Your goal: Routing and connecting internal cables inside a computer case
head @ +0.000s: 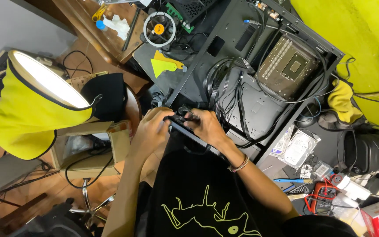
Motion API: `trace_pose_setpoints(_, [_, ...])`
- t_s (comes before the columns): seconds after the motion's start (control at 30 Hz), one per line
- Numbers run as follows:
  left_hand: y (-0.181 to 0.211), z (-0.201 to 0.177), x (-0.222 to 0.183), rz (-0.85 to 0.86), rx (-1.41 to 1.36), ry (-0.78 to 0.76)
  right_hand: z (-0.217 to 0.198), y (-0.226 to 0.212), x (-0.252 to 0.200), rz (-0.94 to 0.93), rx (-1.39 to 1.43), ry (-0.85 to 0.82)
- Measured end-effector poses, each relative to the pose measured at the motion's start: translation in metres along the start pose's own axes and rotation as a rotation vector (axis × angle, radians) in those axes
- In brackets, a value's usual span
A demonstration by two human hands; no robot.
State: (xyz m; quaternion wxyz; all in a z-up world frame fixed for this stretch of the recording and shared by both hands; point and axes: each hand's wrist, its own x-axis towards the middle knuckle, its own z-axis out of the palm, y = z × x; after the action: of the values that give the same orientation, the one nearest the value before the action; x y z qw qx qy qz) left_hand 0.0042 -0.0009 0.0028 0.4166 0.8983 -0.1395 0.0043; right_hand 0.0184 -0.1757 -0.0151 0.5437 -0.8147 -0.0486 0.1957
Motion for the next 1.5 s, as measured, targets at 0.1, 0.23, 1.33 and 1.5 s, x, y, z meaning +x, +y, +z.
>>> trace_pose_setpoints(0.1, [0.002, 0.002, 0.011, -0.014, -0.082, 0.125, -0.013, -0.021, 0.001, -0.026, -0.054, -0.071])
trace_pose_setpoints(0.23, [-0.003, 0.005, 0.016, -0.036, -0.106, 0.187, -0.013, -0.007, 0.018, -0.098, -0.119, -0.12])
trace_pose_setpoints(1.33, [0.007, 0.01, 0.002, 0.035, 0.287, 0.11, 0.007, 0.032, 0.021, -0.522, -0.32, -0.146])
trace_pose_setpoints(1.5, [0.002, 0.01, -0.001, 0.05, 0.315, 0.039, 0.01, 0.068, 0.022, -0.599, -0.284, -0.22])
